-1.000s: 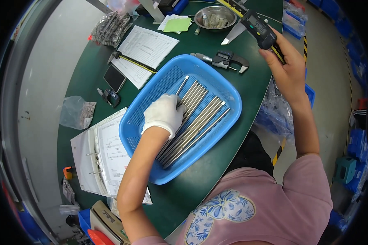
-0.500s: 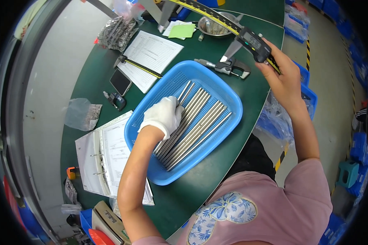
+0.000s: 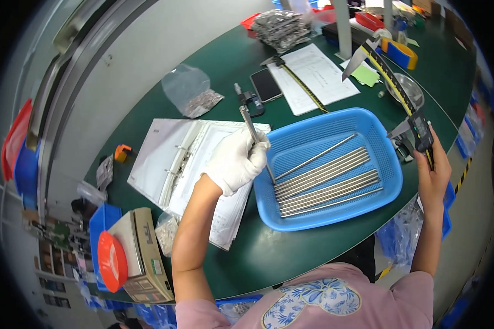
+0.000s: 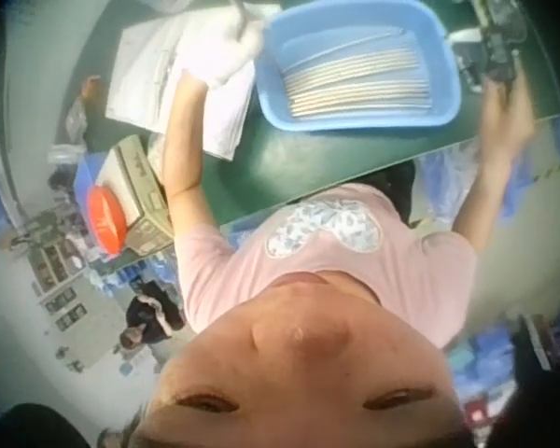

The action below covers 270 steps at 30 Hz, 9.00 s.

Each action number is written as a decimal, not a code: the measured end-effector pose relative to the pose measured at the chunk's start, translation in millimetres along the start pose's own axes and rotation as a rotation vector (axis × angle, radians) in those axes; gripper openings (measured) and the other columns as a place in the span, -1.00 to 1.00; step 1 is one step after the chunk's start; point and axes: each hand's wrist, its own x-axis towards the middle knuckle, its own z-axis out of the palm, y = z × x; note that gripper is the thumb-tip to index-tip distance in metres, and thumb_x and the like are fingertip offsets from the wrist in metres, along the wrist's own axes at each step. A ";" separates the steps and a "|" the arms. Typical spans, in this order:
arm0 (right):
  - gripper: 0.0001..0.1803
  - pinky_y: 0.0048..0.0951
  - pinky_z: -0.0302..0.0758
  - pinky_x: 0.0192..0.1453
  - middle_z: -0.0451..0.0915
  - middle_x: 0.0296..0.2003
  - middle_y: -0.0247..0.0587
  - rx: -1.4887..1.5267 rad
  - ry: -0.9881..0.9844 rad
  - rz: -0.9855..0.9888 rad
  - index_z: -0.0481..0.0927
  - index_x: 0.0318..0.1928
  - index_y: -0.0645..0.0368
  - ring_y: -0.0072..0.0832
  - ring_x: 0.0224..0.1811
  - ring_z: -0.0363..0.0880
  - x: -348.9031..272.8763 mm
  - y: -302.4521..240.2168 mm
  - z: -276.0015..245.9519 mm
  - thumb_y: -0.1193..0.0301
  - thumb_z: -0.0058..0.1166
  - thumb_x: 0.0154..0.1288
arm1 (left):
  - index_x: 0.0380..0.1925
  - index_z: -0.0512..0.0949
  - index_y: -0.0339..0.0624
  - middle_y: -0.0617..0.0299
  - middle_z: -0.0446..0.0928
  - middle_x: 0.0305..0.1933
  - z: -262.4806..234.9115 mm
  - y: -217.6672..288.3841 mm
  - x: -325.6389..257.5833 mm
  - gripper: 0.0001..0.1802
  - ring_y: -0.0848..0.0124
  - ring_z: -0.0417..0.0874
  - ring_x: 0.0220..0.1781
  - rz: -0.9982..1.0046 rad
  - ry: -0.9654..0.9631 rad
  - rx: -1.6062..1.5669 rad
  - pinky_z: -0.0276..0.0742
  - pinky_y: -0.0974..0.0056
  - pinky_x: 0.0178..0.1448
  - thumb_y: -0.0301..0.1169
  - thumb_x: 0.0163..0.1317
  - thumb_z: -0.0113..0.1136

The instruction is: The recorder uses a digital caliper to measure the length and diameter of metal rods and records the data on a sheet.

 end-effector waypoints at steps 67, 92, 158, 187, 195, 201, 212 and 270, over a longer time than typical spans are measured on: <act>-0.38 -0.60 0.32 -0.51 0.45 -0.50 -0.21 -0.105 -0.331 -0.621 0.33 0.06 0.29 -0.50 -0.60 0.40 24.6 -103.1 53.1 0.46 0.16 -0.10 | -0.16 0.41 -0.43 0.01 0.51 -0.23 66.3 15.1 -49.9 -0.71 0.29 0.56 -0.18 -0.094 -0.166 -1.454 0.48 0.30 -0.05 -0.49 0.12 0.06; -0.40 -0.49 0.22 -0.65 0.31 -0.68 -0.29 -0.191 -0.245 -0.748 0.39 0.01 0.33 -0.47 -0.70 0.30 23.9 -103.2 62.5 0.31 0.14 -0.09 | -0.17 0.44 -0.37 0.11 0.51 -0.26 68.2 10.7 -50.3 -0.73 0.40 0.54 -0.19 -0.094 -0.224 -1.502 0.46 0.38 -0.06 -0.48 0.12 0.07; -0.45 -0.38 0.42 -0.49 0.46 -0.46 -0.14 -0.191 -0.011 -0.158 0.34 -0.03 0.28 -0.31 -0.49 0.50 1.6 -42.0 -0.6 0.25 0.12 -0.02 | -0.36 0.44 -0.26 0.02 0.45 -0.39 51.7 -34.9 -15.2 -0.71 0.28 0.50 -0.41 0.004 0.354 -0.501 0.45 0.27 -0.32 -0.23 0.21 -0.10; -0.60 -0.33 0.40 -0.41 0.51 -0.42 -0.14 -0.226 0.188 0.416 0.41 -0.08 0.12 -0.27 -0.46 0.51 -82.5 15.9 -86.2 0.27 0.08 0.05 | -0.32 0.45 -0.10 0.01 0.48 -0.27 111.2 68.1 33.5 -0.77 0.06 0.51 -0.21 0.382 -0.492 0.733 0.41 0.09 -0.14 -0.24 0.07 -0.01; -0.55 -0.35 0.41 -0.40 0.52 -0.40 -0.14 -0.245 0.150 0.431 0.40 -0.04 0.14 -0.29 -0.46 0.52 -86.2 12.1 -85.0 0.27 0.10 0.04 | -0.38 0.51 -0.10 -0.02 0.51 -0.29 118.1 67.4 41.6 -0.76 0.07 0.53 -0.21 0.345 -0.479 0.851 0.43 0.11 -0.12 -0.23 0.06 -0.02; -0.57 -0.36 0.42 -0.38 0.52 -0.38 -0.14 -0.259 0.161 0.441 0.40 -0.05 0.14 -0.28 -0.44 0.52 -96.7 11.0 -89.6 0.27 0.08 0.05 | -0.28 0.52 -0.10 -0.04 0.50 -0.20 122.0 65.4 46.9 -0.69 0.08 0.52 -0.14 0.214 -0.539 0.837 0.41 0.15 -0.05 -0.19 0.04 0.00; -0.67 -0.56 0.37 -0.36 0.48 -0.44 -0.31 -0.223 0.196 0.401 0.44 -0.16 0.37 -0.63 -0.43 0.38 -86.5 19.8 -88.9 0.55 0.13 0.00 | -0.45 0.46 -0.24 -0.09 0.47 -0.37 106.5 51.7 64.6 -0.71 0.00 0.48 -0.25 0.217 -0.464 0.424 0.38 0.09 -0.16 -0.21 0.10 -0.02; -0.46 -0.59 0.25 -0.62 0.40 -0.62 -0.26 -0.357 -0.277 -0.415 0.42 -0.06 0.34 -0.53 -0.68 0.36 -15.3 -58.9 -24.7 0.46 0.21 -0.16 | -0.34 0.34 -0.27 0.11 0.50 -0.58 75.5 -2.0 -30.0 -0.76 0.33 0.59 -0.52 0.006 0.211 -1.422 0.57 0.37 -0.44 -0.29 0.26 -0.14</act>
